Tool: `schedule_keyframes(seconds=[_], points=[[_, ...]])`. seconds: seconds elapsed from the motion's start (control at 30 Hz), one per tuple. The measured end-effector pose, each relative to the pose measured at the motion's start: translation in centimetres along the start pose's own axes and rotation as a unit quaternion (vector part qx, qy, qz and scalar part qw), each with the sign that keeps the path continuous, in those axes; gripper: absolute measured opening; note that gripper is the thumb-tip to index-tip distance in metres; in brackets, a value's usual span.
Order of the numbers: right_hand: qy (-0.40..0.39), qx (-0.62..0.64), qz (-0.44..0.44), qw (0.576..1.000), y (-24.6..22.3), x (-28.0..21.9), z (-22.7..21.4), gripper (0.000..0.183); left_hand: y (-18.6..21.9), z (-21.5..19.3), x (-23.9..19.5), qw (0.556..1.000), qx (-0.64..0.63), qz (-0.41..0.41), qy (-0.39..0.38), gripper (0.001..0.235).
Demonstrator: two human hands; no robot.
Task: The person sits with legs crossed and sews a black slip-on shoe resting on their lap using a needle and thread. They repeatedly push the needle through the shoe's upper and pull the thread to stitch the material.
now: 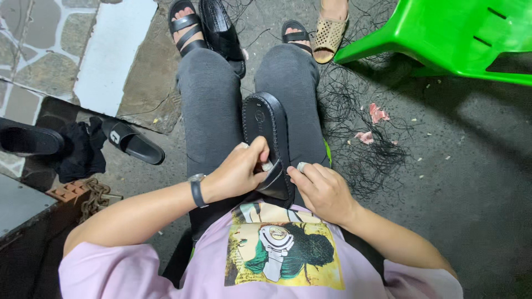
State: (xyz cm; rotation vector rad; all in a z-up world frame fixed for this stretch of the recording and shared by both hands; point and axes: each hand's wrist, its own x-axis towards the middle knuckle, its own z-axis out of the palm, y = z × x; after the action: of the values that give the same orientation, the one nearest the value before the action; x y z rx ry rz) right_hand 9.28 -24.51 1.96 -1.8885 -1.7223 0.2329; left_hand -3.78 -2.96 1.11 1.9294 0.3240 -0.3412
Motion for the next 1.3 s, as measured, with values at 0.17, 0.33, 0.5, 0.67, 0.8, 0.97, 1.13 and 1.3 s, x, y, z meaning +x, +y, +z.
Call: schedule_keyframes(seconds=[0.17, 0.33, 0.5, 0.67, 0.8, 0.97, 1.13, 1.3], points=[[0.001, 0.019, 0.008, 1.000, 0.0, 0.4, -1.7, 0.029, 0.5, -0.3, 0.2, 0.994, 0.067, 0.013, -0.088, 0.042], [-0.114, -0.022, -0.032, 0.993, 1.0, 0.9, -4.1, 0.033, 0.3, 0.1, -0.5, 0.996, 0.050, 0.075, 0.023, 0.031], [-0.228, -0.025, -0.009, 0.973, 1.2, 2.0, -7.1, 0.045, 1.9, 0.0, -1.4, 0.978, 0.053, 0.149, 0.139, 0.027], [-0.379, -0.021, 0.054, 0.924, 1.3, 3.6, -8.0, 0.053, 1.3, 0.4, -1.6, 0.966, 0.040, 0.176, 0.184, 0.028], [-0.441, 0.030, 0.114, 0.890, 1.4, 3.9, -8.6, 0.055, 0.7, 0.7, -1.8, 0.966, 0.020, 0.175, 0.187, 0.029], [-0.461, 0.057, 0.144, 0.874, 1.7, 3.8, -9.7, 0.058, 1.0, 1.1, -1.6, 0.961, 0.024, 0.197, 0.191, 0.024], [-0.269, 0.253, 0.156, 0.916, 1.5, 1.7, -6.2, 0.048, 0.9, 0.6, -1.1, 0.965, 0.050, 0.190, 0.176, 0.027], [-0.033, 0.280, 0.161, 0.946, 1.7, -0.2, -3.1, 0.050, -1.0, 1.0, -2.8, 0.941, 0.200, 0.189, 0.197, 0.032]])
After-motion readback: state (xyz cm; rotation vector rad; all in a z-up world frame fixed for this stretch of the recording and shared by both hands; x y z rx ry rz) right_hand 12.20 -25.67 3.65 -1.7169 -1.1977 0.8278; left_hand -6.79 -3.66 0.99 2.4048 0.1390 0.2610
